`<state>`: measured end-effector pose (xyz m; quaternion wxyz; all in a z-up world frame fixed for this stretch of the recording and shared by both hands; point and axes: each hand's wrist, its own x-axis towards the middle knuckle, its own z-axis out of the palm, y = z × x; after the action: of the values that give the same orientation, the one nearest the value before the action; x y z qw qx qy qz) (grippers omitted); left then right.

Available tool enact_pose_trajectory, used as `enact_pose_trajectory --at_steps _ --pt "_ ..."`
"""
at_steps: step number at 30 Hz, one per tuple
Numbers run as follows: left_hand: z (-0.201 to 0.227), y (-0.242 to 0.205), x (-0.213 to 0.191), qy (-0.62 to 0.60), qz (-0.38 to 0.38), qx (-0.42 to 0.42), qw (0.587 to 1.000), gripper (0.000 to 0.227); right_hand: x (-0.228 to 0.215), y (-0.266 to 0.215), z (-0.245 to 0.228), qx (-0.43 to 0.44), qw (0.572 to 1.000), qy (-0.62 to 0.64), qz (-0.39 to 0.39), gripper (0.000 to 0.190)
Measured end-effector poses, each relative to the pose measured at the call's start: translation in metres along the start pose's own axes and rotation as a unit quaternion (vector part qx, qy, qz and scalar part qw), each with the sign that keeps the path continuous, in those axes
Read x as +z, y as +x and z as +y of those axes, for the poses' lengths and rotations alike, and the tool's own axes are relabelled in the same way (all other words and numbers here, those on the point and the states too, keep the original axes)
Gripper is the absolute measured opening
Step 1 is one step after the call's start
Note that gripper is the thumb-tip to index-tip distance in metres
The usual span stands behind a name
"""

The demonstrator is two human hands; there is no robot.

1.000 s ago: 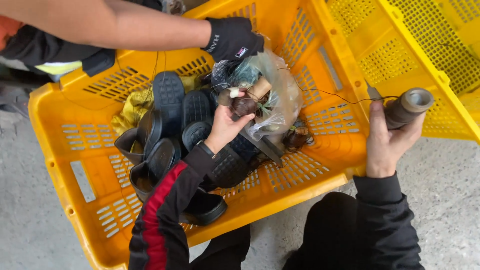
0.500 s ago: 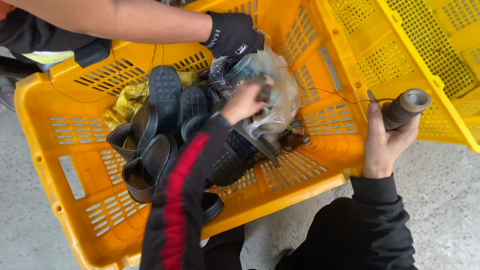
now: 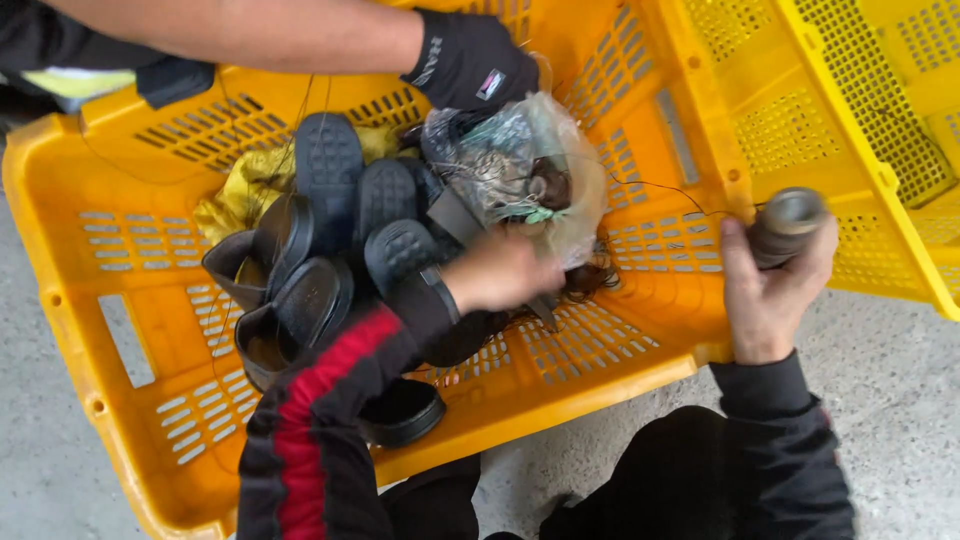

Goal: Sorting through a basket of shoe repair supplies and untangling bundles of thread.

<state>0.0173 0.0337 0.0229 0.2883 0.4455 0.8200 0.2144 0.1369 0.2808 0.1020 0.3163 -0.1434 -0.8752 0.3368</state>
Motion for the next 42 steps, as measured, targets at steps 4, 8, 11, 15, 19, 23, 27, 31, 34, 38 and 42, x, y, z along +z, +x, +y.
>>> enact_pose_trajectory --at_steps 4,8,11,15,19,23,27,31,34,38,42 --pt "-0.032 -0.025 0.131 0.104 -0.026 0.071 0.992 0.061 0.018 0.017 -0.016 -0.18 0.947 -0.192 -0.182 0.014" --pt "-0.049 -0.019 0.149 0.094 0.087 0.113 0.985 0.035 0.07 0.021 -0.005 -0.371 0.829 -0.286 -0.305 0.043" --pt "-0.039 -0.012 0.121 0.145 0.113 0.052 0.981 0.043 0.124 0.018 -0.038 -0.337 0.833 -0.239 -0.368 0.05" --pt "-0.04 -0.005 0.1 0.26 0.034 -0.042 0.964 0.057 0.211 -0.004 -0.021 -0.026 0.848 -0.079 -0.524 0.056" --pt "-0.052 -0.011 0.118 0.252 0.026 -0.011 0.967 0.053 0.217 0.025 0.049 -0.085 0.848 -0.271 -0.447 0.055" --pt "-0.037 -0.019 0.101 0.244 0.049 0.032 0.968 0.057 0.217 0.036 0.082 -0.162 0.751 -0.559 -0.311 0.06" --pt "-0.034 -0.015 0.1 0.164 0.101 0.083 0.978 0.047 0.216 0.04 0.061 -0.033 0.78 -0.474 -0.407 0.082" --pt "-0.018 0.0 0.057 0.019 -0.059 -0.041 0.997 0.062 0.203 0.039 0.043 -0.042 0.86 -0.258 -0.438 0.059" --pt "-0.03 0.016 0.076 0.095 0.045 0.023 0.994 0.055 0.209 0.023 0.017 -0.235 0.859 -0.282 -0.356 0.049" --pt "-0.027 0.008 0.088 0.164 -0.118 0.019 0.979 0.044 0.229 0.008 0.031 -0.24 0.756 -0.359 -0.491 0.025" --pt "-0.032 -0.002 0.099 0.176 -0.12 0.053 0.976 0.053 0.247 0.023 0.083 -0.369 0.828 -0.385 -0.175 0.006"
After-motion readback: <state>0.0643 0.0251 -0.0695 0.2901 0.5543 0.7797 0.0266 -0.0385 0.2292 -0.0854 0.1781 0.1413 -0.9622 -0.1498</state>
